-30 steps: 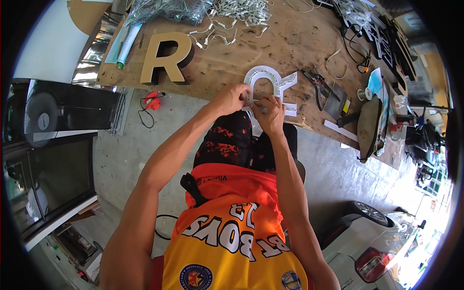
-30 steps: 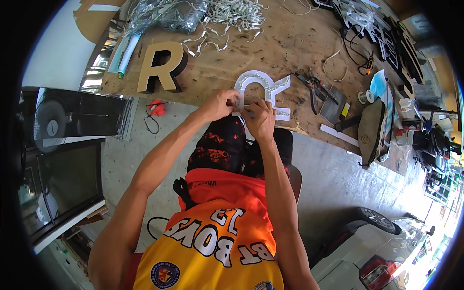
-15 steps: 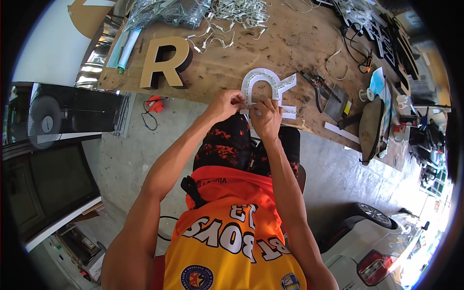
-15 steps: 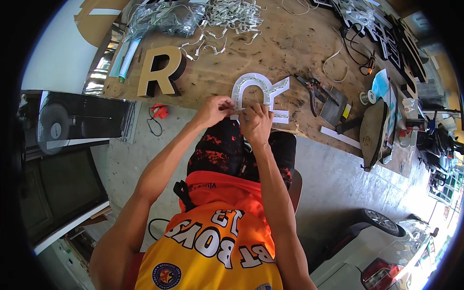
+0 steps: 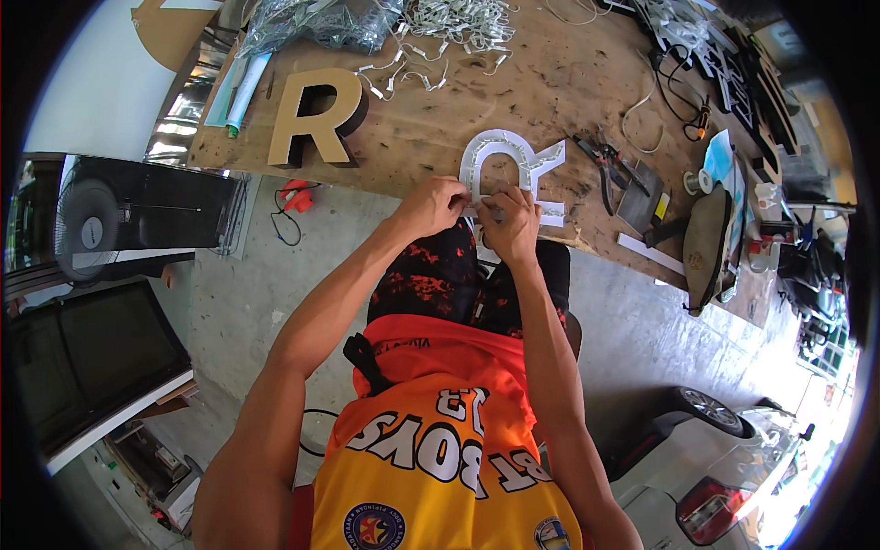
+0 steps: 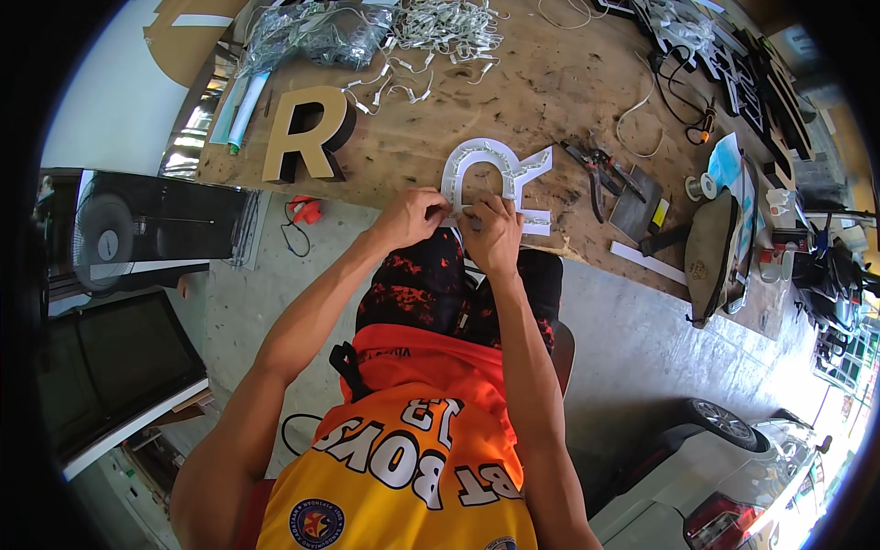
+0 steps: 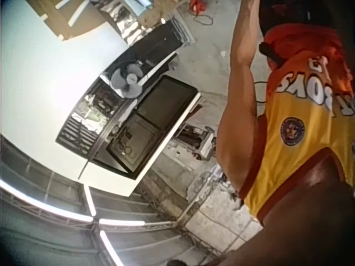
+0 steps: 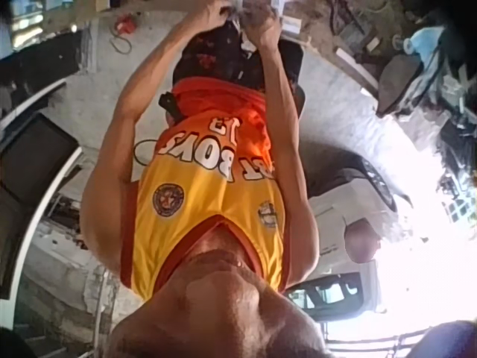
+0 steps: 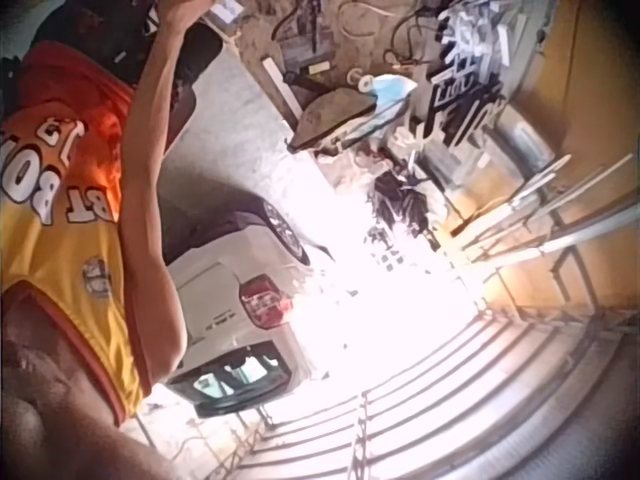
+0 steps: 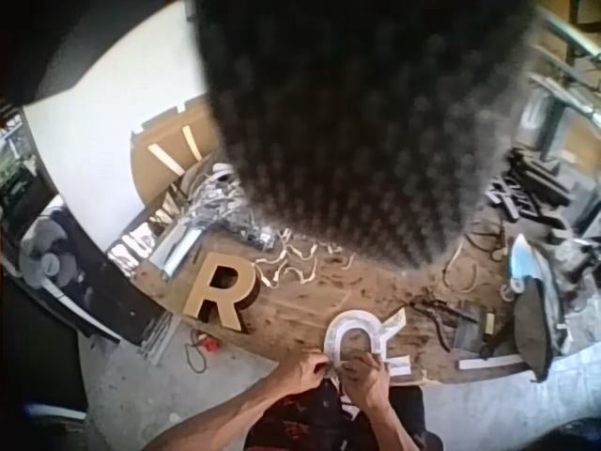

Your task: Assembling and gluing components of a 3D sign letter 'P'.

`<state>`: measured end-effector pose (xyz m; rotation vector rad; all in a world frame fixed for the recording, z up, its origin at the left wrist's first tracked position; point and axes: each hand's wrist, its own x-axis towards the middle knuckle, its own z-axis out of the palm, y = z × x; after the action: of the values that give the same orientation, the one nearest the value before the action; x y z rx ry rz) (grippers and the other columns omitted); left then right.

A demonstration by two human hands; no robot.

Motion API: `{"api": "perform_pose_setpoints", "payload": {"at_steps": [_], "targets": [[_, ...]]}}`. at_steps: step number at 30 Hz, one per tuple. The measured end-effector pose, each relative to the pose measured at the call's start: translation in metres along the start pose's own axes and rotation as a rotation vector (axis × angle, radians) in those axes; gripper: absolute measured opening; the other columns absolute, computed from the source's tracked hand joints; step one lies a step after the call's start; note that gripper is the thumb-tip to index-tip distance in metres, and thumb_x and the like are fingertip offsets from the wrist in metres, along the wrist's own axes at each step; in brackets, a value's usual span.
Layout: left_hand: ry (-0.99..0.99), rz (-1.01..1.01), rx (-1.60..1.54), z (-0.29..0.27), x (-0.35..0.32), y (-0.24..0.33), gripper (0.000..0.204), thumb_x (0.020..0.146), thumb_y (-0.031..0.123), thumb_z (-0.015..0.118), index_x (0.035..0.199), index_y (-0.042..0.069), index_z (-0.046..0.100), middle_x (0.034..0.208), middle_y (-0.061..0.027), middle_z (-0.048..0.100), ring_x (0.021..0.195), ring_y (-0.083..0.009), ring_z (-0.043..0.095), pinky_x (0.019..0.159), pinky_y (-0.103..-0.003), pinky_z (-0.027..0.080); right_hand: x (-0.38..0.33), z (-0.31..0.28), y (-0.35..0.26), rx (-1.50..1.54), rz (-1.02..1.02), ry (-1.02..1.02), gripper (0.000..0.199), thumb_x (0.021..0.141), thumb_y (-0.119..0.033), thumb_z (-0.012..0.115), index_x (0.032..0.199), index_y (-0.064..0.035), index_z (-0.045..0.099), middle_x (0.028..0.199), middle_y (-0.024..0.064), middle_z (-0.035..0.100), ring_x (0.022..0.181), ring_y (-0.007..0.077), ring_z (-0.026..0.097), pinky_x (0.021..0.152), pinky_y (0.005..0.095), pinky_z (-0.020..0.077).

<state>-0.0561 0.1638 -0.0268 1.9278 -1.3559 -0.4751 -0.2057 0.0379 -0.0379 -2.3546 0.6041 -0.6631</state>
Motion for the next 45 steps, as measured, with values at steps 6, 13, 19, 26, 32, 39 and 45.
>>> {"api": "perform_pose_setpoints", "payload": {"at_steps": [6, 13, 19, 26, 32, 39, 45], "targets": [[-0.093, -0.273, 0.034, 0.003, 0.009, 0.011, 0.012, 0.080, 0.000, 0.067, 0.089, 0.001, 0.075, 0.089, -0.0169, 0.070, 0.082, -0.0356, 0.069, 0.074, -0.041, 0.055, 0.001, 0.002, -0.008, -0.042, 0.067, -0.021, 0.015, 0.072, -0.019, 0.080, 0.084, -0.0104, 0.076, 0.103, 0.0016, 0.070, 0.104, 0.0277, 0.061, 0.088, 0.0431, 0.0418], [-0.054, 0.083, -0.075, -0.007, -0.003, -0.011, 0.010, 0.080, -0.002, 0.071, 0.088, 0.002, 0.076, 0.093, -0.0135, 0.070, 0.087, -0.0329, 0.069, 0.077, -0.041, 0.055, 0.012, 0.003, -0.016, -0.129, 0.177, -0.050, 0.012, 0.067, -0.017, 0.076, 0.075, -0.0086, 0.075, 0.094, 0.0075, 0.071, 0.099, 0.0324, 0.063, 0.085, 0.0444, 0.0458], [-0.053, 0.052, -0.080, -0.013, 0.004, -0.018, 0.014, 0.080, -0.001, 0.072, 0.093, 0.004, 0.076, 0.095, -0.0112, 0.070, 0.089, -0.0313, 0.068, 0.079, -0.040, 0.054, 0.031, -0.001, -0.015, -0.161, 0.276, -0.165, 0.012, 0.064, -0.018, 0.075, 0.073, -0.0094, 0.077, 0.083, 0.0162, 0.073, 0.091, 0.0368, 0.067, 0.081, 0.0480, 0.0516], [-0.148, 0.094, -0.066, -0.015, 0.000, -0.018, 0.015, 0.082, 0.003, 0.070, 0.097, 0.004, 0.075, 0.096, -0.0112, 0.070, 0.090, -0.0323, 0.068, 0.080, -0.041, 0.055, 0.043, -0.006, -0.014, -0.137, 0.397, -0.348, 0.015, 0.065, -0.019, 0.076, 0.076, -0.0083, 0.078, 0.078, 0.0200, 0.072, 0.089, 0.0372, 0.069, 0.081, 0.0465, 0.0555], [-0.039, 0.237, 0.129, -0.005, -0.010, -0.021, 0.013, 0.087, 0.011, 0.067, 0.097, 0.007, 0.075, 0.097, -0.0073, 0.068, 0.091, -0.0293, 0.068, 0.076, -0.041, 0.055, 0.038, -0.012, -0.007, -0.088, 0.257, -0.308, 0.017, 0.067, -0.020, 0.077, 0.079, -0.0085, 0.079, 0.079, 0.0208, 0.072, 0.083, 0.0390, 0.070, 0.079, 0.0463, 0.0564], [0.007, 0.324, 0.356, 0.002, -0.014, -0.016, 0.009, 0.088, 0.014, 0.066, 0.092, 0.010, 0.072, 0.098, -0.0050, 0.066, 0.094, -0.0279, 0.066, 0.076, -0.043, 0.056, 0.059, -0.017, -0.008, -0.188, 0.036, -0.459, 0.015, 0.073, -0.019, 0.073, 0.082, -0.0102, 0.079, 0.082, 0.0206, 0.071, 0.078, 0.0410, 0.069, 0.077, 0.0473, 0.0568], [0.021, 0.327, 0.248, 0.002, -0.013, -0.022, 0.009, 0.090, 0.014, 0.064, 0.091, 0.009, 0.071, 0.096, -0.0051, 0.066, 0.094, -0.0286, 0.066, 0.075, -0.043, 0.056, 0.091, -0.020, -0.007, -0.266, -0.298, -0.758, 0.020, 0.079, -0.022, 0.066, 0.083, -0.0064, 0.078, 0.082, 0.0221, 0.071, 0.079, 0.0407, 0.070, 0.076, 0.0487, 0.0566]]}}
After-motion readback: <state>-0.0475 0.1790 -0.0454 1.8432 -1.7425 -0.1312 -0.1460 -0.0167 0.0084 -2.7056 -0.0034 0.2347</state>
